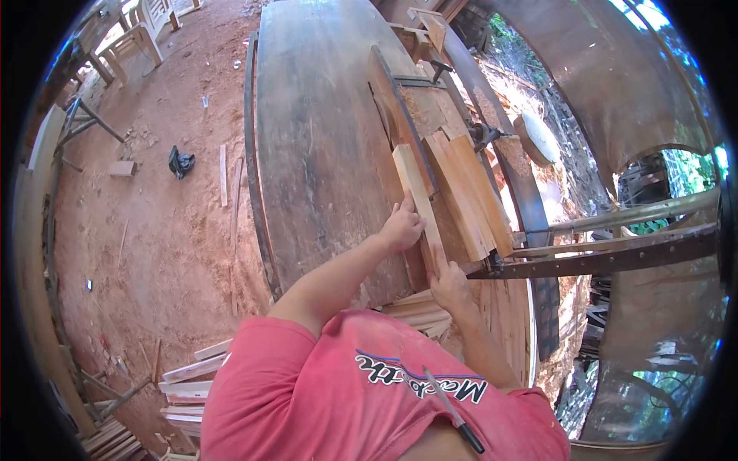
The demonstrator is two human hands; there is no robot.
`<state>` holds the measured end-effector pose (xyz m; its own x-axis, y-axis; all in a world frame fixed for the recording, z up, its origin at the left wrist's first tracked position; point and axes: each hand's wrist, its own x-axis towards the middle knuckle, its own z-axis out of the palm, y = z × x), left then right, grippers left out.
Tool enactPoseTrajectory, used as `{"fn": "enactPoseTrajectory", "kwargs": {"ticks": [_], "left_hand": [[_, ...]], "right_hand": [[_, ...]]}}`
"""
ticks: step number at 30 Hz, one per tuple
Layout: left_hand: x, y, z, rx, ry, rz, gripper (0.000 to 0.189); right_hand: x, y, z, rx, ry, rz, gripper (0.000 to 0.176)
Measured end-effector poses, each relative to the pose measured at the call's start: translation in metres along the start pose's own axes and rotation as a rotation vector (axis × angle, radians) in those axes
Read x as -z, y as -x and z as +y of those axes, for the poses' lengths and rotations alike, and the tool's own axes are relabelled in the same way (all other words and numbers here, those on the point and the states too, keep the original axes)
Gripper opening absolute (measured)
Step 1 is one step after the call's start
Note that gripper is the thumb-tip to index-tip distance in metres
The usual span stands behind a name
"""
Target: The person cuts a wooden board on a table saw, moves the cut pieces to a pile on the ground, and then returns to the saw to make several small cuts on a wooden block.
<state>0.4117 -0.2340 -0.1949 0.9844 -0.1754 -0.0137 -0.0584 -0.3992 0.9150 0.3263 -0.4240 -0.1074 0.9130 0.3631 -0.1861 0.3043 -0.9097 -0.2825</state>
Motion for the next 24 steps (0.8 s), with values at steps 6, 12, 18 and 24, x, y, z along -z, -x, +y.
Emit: {"fn": "enactPoseTrajectory", "kwargs": {"ticks": [6,12,18,24], "left_hand": [[0.007,-0.010,0.002,0.023,-0.014,-0.007,0.045],[0.011,-0.018,0.002,0.034,-0.045,-0.016,0.040],[0.013,-0.024,0.001,0.032,-0.049,0.011,0.038],[0.016,-0.033,-0.004,0.037,-0.058,0.018,0.037]], "right_hand": [[0.000,-0.016,0.000,0.003,0.021,-0.024,0.074],[0.003,-0.027,-0.003,-0.008,0.046,-0.063,0.074],[-0.001,-0.034,0.000,0.011,0.052,-0.041,0.073],[0.007,-0.044,-0.013,-0.026,0.054,-0.061,0.072]]}}
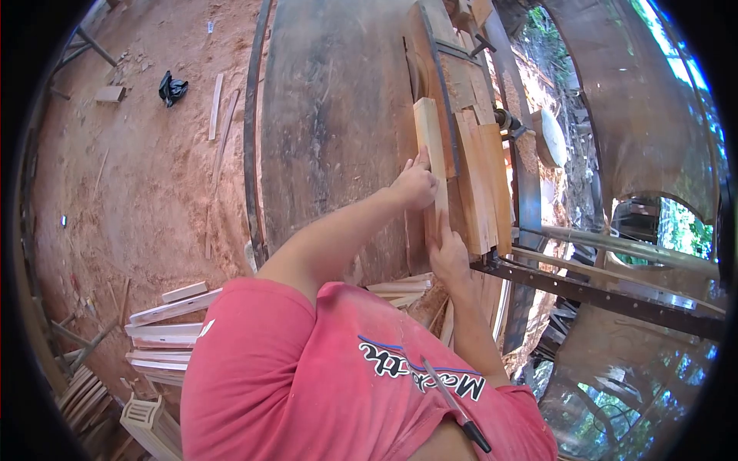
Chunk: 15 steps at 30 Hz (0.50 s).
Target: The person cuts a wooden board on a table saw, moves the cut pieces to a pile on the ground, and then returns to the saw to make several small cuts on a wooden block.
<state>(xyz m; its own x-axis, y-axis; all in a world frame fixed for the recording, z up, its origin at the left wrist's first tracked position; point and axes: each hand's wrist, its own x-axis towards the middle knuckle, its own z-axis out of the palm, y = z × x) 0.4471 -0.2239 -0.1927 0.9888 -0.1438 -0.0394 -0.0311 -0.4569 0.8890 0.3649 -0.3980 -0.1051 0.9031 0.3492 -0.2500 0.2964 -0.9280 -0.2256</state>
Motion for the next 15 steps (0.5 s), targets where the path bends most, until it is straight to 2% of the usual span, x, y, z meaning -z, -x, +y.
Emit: {"fn": "enactPoseTrajectory", "kwargs": {"ticks": [15], "left_hand": [[0.0093,-0.0067,-0.0012,-0.003,-0.001,-0.011,0.036]], "right_hand": [[0.0001,-0.0109,-0.0018,-0.002,0.007,-0.002,0.074]]}}
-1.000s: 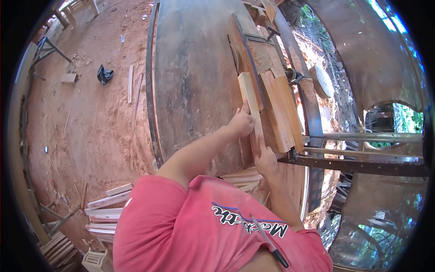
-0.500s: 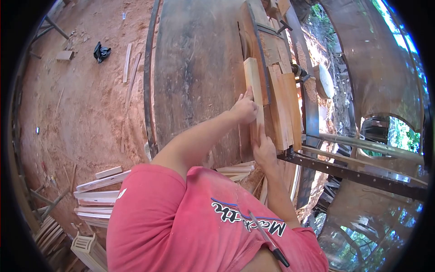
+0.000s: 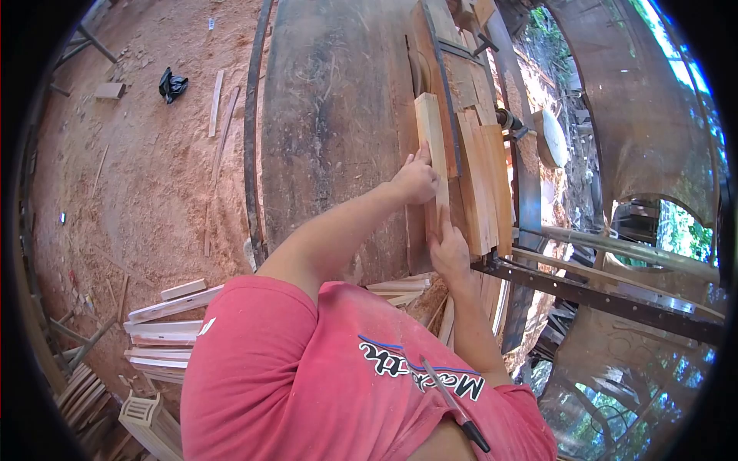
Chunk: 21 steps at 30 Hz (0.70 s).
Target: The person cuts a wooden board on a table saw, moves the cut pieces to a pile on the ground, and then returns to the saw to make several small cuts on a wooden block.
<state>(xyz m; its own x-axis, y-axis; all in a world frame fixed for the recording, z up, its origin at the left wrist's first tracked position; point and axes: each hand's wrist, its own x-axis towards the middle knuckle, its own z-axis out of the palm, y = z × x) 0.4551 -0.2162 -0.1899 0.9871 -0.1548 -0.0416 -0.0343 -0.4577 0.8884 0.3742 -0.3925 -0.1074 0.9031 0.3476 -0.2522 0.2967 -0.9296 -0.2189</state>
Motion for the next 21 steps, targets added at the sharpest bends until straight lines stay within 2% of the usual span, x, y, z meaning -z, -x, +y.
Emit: {"fn": "enactPoseTrajectory", "kwargs": {"ticks": [11,14,16,18,21], "left_hand": [[0.017,0.001,-0.005,-0.032,0.029,0.017,0.039],[0.025,0.001,-0.004,-0.062,0.117,0.022,0.041],[0.032,-0.001,0.000,-0.068,0.034,-0.033,0.045],[0.037,-0.004,0.003,-0.086,0.040,-0.019,0.044],[0.043,-0.008,0.010,-0.125,0.088,0.021,0.043]], "right_hand": [[0.009,-0.003,-0.001,0.006,-0.031,-0.011,0.072],[0.028,-0.003,-0.004,-0.004,-0.056,-0.016,0.069],[0.045,-0.005,-0.006,0.005,-0.074,-0.012,0.067],[0.064,-0.007,-0.010,0.133,-0.019,0.141,0.062],[0.096,-0.015,-0.025,0.039,-0.080,0.123,0.056]]}}
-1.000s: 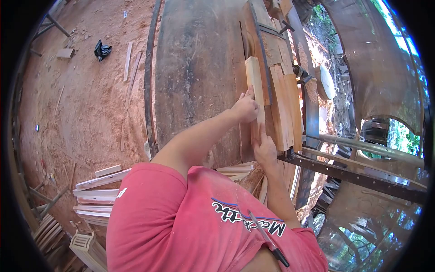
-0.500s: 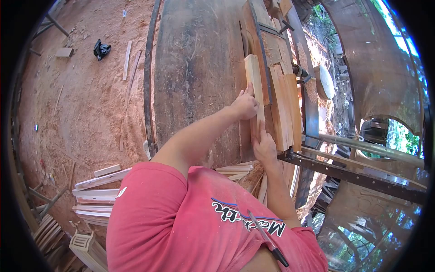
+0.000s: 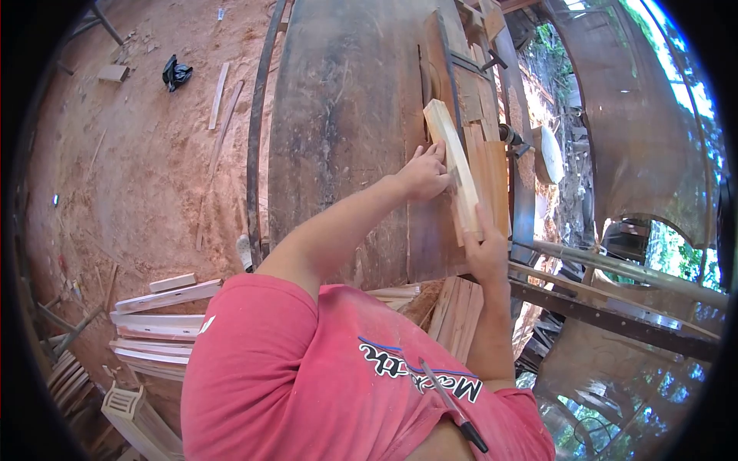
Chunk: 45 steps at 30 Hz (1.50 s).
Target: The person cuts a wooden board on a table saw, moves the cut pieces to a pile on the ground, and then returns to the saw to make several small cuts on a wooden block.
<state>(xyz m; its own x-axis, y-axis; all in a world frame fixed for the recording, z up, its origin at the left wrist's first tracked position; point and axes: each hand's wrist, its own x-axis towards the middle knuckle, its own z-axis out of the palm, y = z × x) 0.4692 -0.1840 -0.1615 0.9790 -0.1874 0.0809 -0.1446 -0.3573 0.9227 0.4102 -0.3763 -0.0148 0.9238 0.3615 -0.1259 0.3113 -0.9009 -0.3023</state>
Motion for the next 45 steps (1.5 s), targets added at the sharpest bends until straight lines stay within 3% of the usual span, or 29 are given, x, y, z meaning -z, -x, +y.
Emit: {"fn": "enactPoseTrajectory", "kwargs": {"ticks": [5,8,11,26,34,45], "left_hand": [[0.013,-0.009,0.013,-0.030,0.058,0.070,0.043],[0.018,-0.018,0.014,-0.041,0.014,0.076,0.045],[0.022,-0.025,0.016,-0.059,-0.030,0.094,0.046],[0.041,-0.056,0.022,-0.061,0.137,0.194,0.047],[0.042,-0.074,0.015,-0.036,0.189,0.248,0.048],[0.066,-0.081,0.021,0.033,0.127,0.118,0.052]], "right_hand": [[0.036,-0.025,-0.015,0.106,-0.036,0.126,0.044],[0.055,-0.043,-0.024,0.005,-0.031,0.108,0.039],[0.067,-0.061,-0.031,0.128,-0.016,0.225,0.035],[0.134,-0.173,-0.059,0.060,0.008,0.074,0.036],[0.148,-0.230,-0.060,0.151,-0.032,0.041,0.036],[0.154,-0.265,-0.070,0.162,-0.045,-0.006,0.038]]}}
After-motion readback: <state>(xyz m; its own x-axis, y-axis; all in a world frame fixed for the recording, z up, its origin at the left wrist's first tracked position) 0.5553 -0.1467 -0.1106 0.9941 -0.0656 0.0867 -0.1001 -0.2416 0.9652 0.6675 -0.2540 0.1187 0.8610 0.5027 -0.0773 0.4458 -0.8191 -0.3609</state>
